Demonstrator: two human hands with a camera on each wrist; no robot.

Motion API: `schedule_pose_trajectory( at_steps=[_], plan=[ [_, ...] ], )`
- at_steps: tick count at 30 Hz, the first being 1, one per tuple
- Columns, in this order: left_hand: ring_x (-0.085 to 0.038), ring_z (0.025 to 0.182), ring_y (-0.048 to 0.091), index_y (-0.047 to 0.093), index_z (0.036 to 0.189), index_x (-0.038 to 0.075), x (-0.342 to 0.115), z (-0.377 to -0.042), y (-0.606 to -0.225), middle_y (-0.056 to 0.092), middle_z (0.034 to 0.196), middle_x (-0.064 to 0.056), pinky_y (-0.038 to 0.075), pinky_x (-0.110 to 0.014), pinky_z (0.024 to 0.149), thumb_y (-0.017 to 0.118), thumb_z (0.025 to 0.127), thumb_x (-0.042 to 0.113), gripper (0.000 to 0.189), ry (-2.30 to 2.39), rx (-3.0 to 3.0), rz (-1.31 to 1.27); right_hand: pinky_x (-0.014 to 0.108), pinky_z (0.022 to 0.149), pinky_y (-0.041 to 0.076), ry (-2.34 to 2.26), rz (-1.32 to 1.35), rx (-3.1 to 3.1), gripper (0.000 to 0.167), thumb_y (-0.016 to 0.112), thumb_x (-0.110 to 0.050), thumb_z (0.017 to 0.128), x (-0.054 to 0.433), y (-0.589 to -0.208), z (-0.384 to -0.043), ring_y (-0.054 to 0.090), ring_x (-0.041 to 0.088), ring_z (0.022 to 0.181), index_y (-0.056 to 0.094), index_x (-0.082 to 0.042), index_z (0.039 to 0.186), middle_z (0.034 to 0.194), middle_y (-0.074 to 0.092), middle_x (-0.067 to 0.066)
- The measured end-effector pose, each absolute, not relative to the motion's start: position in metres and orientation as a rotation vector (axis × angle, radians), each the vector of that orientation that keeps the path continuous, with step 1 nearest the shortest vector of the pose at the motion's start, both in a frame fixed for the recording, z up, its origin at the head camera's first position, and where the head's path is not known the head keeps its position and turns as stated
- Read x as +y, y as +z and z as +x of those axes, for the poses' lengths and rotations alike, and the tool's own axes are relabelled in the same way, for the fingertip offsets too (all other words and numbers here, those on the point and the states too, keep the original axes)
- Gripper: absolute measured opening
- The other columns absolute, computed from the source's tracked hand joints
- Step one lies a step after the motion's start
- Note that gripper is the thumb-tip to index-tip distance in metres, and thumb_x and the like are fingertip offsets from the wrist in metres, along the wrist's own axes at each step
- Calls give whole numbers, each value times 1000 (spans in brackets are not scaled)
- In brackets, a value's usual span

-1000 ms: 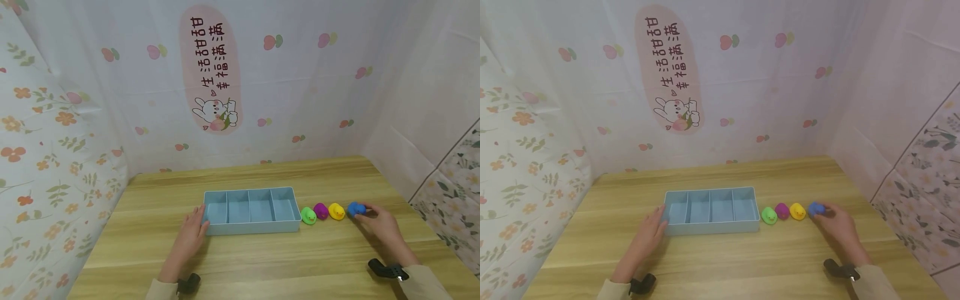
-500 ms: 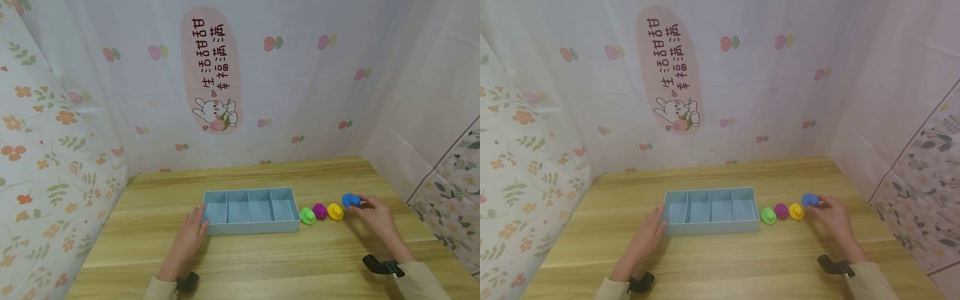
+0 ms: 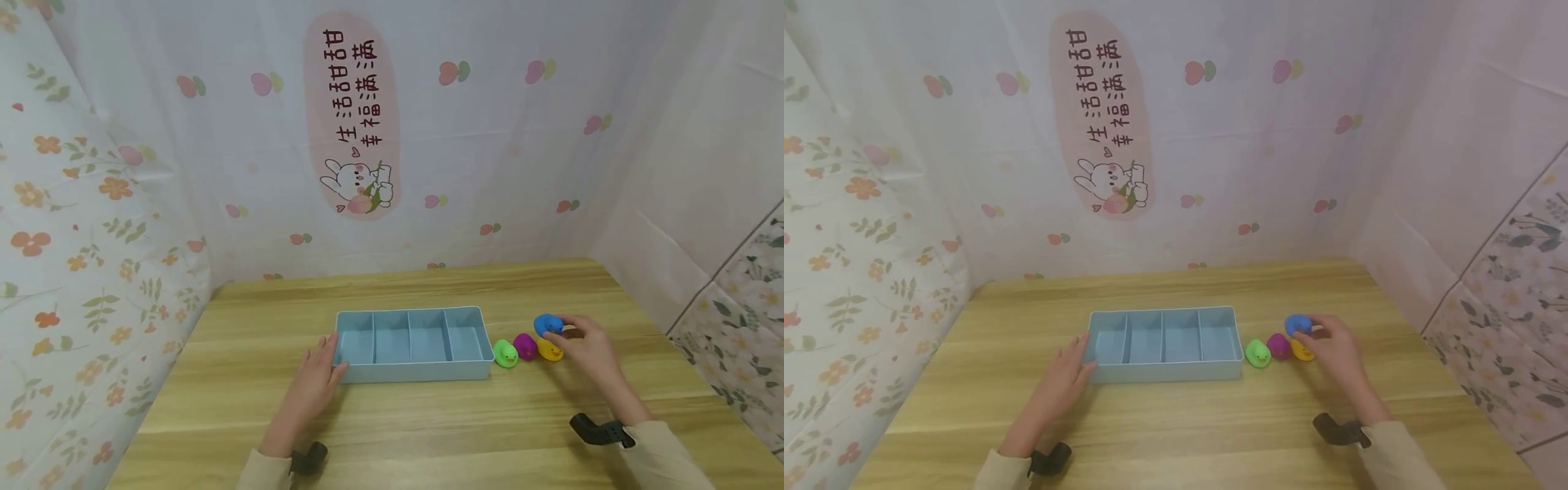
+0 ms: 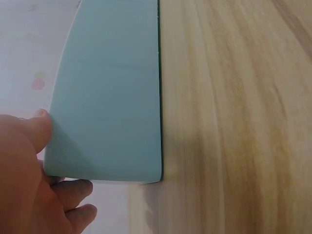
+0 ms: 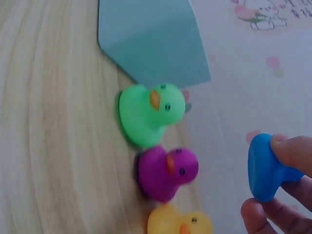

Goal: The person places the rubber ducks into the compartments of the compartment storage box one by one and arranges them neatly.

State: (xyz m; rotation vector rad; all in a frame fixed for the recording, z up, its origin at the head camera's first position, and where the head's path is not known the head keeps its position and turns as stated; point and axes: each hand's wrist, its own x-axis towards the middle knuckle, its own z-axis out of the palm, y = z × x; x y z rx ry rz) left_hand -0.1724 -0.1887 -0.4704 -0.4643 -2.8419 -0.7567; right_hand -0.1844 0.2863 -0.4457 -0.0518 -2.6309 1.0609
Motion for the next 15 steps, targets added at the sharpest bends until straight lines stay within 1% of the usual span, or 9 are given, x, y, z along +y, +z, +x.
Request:
schedule_pose_trajectory(
  at_steps=[3, 6, 8, 10, 12, 15],
  plan=[
    [-44, 137, 33, 32, 144, -9, -188, -172, -469, 42, 144, -27, 22, -65, 110, 51, 99, 25, 60, -776, -2837, -478, 12, 60, 46, 1047, -35, -2629, 49, 70, -29, 88, 280, -445, -186, 61, 40, 95, 59, 7, 120, 116, 57, 25],
    [-44, 137, 33, 32, 144, -9, -187, -172, -468, 42, 144, -27, 21, -65, 110, 52, 98, 25, 60, -779, -2845, -481, 12, 61, 46, 1046, -12, -2634, 47, 71, -27, 87, 274, -444, -186, 61, 39, 95, 60, 7, 118, 115, 57, 24],
    [-44, 137, 33, 32, 144, -9, -187, -172, -469, 43, 143, -27, 20, -66, 110, 52, 98, 25, 60, -770, -2850, -481, 15, 65, 46, 1035, 2, -2639, 45, 72, -26, 86, 269, -443, -187, 61, 36, 95, 61, 6, 116, 114, 57, 22],
    [-44, 137, 33, 32, 144, -9, -187, -172, -469, 42, 143, -27, 20, -66, 110, 52, 98, 25, 60, -765, -2854, -477, 21, 70, 46, 1033, 28, -2643, 43, 74, -24, 85, 263, -442, -188, 60, 35, 95, 62, 5, 114, 112, 57, 21],
    [-45, 137, 33, 31, 144, -9, -188, -172, -470, 42, 143, -27, 20, -66, 110, 52, 98, 24, 59, -767, -2853, -477, 24, 72, 46, 1033, 51, -2638, 42, 75, -22, 83, 257, -441, -189, 61, 34, 94, 62, 5, 112, 109, 58, 20],
    [-45, 136, 34, 31, 144, -9, -189, -172, -471, 42, 143, -28, 20, -66, 110, 51, 99, 23, 59, -764, -2852, -481, 24, 71, 46, 1054, 73, -2624, 41, 76, -21, 83, 249, -441, -192, 61, 33, 93, 62, 5, 111, 107, 57, 19]
  ],
)
